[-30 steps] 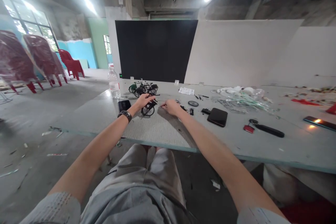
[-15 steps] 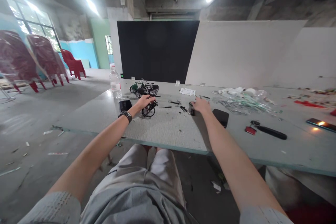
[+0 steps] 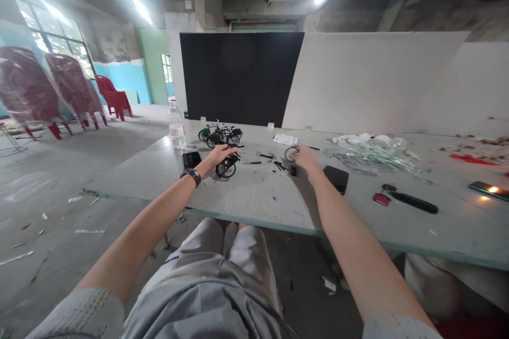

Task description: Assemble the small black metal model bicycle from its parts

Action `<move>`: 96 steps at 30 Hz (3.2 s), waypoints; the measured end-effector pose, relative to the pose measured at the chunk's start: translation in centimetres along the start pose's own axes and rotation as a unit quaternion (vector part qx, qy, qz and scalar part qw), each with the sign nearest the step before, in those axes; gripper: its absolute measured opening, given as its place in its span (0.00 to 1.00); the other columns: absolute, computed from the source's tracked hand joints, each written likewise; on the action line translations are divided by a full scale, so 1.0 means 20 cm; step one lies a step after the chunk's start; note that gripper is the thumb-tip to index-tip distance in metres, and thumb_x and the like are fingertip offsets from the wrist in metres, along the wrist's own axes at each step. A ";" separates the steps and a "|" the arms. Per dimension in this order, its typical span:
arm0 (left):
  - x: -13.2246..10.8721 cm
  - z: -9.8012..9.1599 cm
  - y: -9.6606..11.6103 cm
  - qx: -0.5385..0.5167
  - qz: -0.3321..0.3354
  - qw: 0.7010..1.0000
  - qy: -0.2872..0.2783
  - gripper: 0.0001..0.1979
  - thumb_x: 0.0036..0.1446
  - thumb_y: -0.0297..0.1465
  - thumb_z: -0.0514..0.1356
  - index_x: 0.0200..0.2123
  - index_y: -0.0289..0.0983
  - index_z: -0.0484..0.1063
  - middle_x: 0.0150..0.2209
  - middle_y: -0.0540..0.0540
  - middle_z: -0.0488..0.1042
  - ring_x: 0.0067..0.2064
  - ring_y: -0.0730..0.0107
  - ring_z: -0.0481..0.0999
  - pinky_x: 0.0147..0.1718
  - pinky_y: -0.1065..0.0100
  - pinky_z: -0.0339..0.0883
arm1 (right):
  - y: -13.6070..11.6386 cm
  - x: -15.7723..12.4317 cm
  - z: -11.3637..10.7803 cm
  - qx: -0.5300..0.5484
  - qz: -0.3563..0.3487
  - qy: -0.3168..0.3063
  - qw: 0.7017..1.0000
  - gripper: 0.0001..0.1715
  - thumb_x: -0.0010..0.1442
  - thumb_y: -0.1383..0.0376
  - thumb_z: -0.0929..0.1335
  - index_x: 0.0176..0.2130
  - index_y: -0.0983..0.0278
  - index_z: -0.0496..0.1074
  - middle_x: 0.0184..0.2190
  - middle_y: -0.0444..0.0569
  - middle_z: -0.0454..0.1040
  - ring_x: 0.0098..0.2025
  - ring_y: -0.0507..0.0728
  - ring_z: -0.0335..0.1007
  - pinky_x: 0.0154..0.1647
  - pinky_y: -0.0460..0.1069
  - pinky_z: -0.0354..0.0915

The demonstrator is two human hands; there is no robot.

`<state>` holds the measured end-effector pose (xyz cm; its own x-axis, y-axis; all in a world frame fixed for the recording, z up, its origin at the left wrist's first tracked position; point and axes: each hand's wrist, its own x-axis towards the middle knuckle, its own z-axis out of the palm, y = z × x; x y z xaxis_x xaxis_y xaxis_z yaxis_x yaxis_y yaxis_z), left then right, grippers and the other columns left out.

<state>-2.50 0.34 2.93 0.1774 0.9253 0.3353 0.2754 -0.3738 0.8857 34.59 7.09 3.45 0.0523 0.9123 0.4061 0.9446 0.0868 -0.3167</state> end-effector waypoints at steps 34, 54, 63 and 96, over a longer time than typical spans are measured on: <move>0.01 0.00 0.02 0.031 0.077 0.991 0.100 0.22 0.61 0.50 0.61 0.31 0.36 0.73 0.31 0.44 0.75 0.35 0.63 0.72 0.35 0.65 0.63 | -0.66 -0.30 -0.03 0.257 -0.197 -0.044 0.945 0.13 0.68 0.60 0.65 0.50 0.62 0.67 0.48 0.58 0.76 0.48 0.62 0.74 0.49 0.57 0.71; -0.11 -0.01 0.11 0.385 0.271 0.880 0.060 0.16 0.70 0.38 0.52 0.49 0.40 0.78 0.44 0.37 0.77 0.46 0.56 0.72 0.40 0.64 0.61 | -0.64 -0.24 0.05 0.420 -0.199 -0.035 0.885 0.12 0.67 0.56 0.65 0.46 0.60 0.65 0.47 0.55 0.74 0.48 0.59 0.73 0.51 0.56 0.72; -0.11 -0.01 0.10 0.460 0.301 0.832 0.072 0.17 0.72 0.36 0.50 0.50 0.39 0.77 0.43 0.37 0.77 0.46 0.57 0.72 0.39 0.62 0.61 | -0.65 -0.27 -0.01 0.325 -0.234 -0.034 0.915 0.12 0.67 0.58 0.64 0.45 0.62 0.72 0.47 0.56 0.76 0.49 0.62 0.73 0.53 0.58 0.69; -0.12 0.06 0.06 0.554 0.359 0.743 0.112 0.16 0.73 0.35 0.51 0.47 0.35 0.76 0.39 0.41 0.78 0.42 0.60 0.74 0.40 0.60 0.59 | -0.68 -0.30 0.03 0.334 -0.293 -0.079 0.892 0.16 0.66 0.59 0.67 0.50 0.61 0.78 0.49 0.56 0.80 0.50 0.63 0.77 0.54 0.60 0.71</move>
<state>-1.51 -2.50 2.88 0.5274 0.4032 0.7479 0.8161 -0.4851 -0.3140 21.23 0.63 4.88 -0.4831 0.6728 0.5603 0.3879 0.7382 -0.5519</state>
